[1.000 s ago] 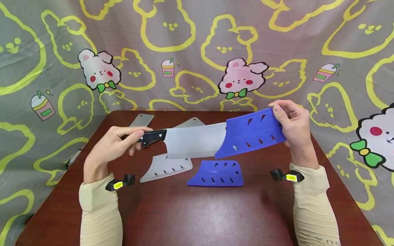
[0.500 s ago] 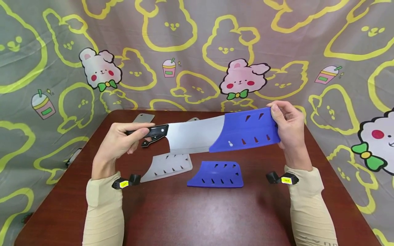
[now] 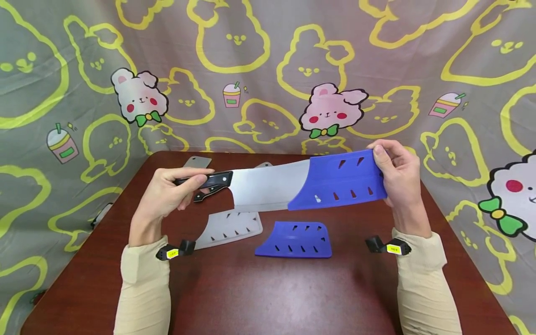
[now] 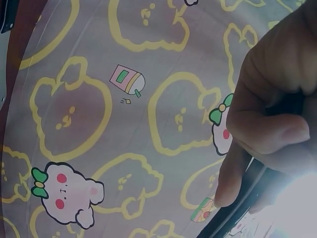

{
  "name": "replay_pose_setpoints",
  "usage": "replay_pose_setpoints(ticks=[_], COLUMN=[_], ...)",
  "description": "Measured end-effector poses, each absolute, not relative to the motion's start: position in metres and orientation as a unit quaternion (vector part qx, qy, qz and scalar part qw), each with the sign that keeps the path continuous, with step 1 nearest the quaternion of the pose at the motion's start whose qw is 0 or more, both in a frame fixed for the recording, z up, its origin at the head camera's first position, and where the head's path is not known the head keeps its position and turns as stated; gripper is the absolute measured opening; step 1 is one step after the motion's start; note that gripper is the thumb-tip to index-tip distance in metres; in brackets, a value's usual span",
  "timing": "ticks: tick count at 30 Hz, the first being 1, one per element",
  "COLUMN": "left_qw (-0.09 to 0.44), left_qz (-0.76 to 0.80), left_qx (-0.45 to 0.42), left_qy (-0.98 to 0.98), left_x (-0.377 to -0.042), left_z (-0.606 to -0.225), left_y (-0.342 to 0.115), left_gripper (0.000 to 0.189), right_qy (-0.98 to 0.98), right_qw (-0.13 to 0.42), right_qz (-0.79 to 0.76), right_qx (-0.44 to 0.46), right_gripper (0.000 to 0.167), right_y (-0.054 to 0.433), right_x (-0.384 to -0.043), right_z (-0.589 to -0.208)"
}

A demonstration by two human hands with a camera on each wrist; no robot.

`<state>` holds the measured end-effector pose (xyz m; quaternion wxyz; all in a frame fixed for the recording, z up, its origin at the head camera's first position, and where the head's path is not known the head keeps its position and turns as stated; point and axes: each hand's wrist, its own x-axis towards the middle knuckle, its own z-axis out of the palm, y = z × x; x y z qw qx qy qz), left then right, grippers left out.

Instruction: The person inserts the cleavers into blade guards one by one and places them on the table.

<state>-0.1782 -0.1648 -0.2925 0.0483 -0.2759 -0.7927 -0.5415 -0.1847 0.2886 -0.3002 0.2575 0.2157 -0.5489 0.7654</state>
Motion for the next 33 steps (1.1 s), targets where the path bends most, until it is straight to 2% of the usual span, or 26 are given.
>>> replay_pose_setpoints(ticks=[9,20,33], left_qw=[0.029,-0.002,0.015], left_qz=[-0.529,-0.569,-0.555], left_qx=[-0.282,-0.254,-0.241], left_qy=[-0.800,-0.782,-0.796], left_x=[-0.176,-0.177,-0.180], left_z=[-0.295,-0.300,-0.306], left_y=[-0.151,-0.122,-0.111], left_gripper=[0.025,0.025,0.025], right_qy=[-0.596,-0.650,-0.651], right_qw=[0.228,0.208,0.192], right_qz=[0.729,0.698,0.697], right_qx=[0.248,0.218,0.231], right_gripper=[0.016,0.017,0.017], right_y=[0.274,0.243,0.237], right_x=[-0.179,-0.174,-0.178], right_z=[-0.302,-0.308,-0.310])
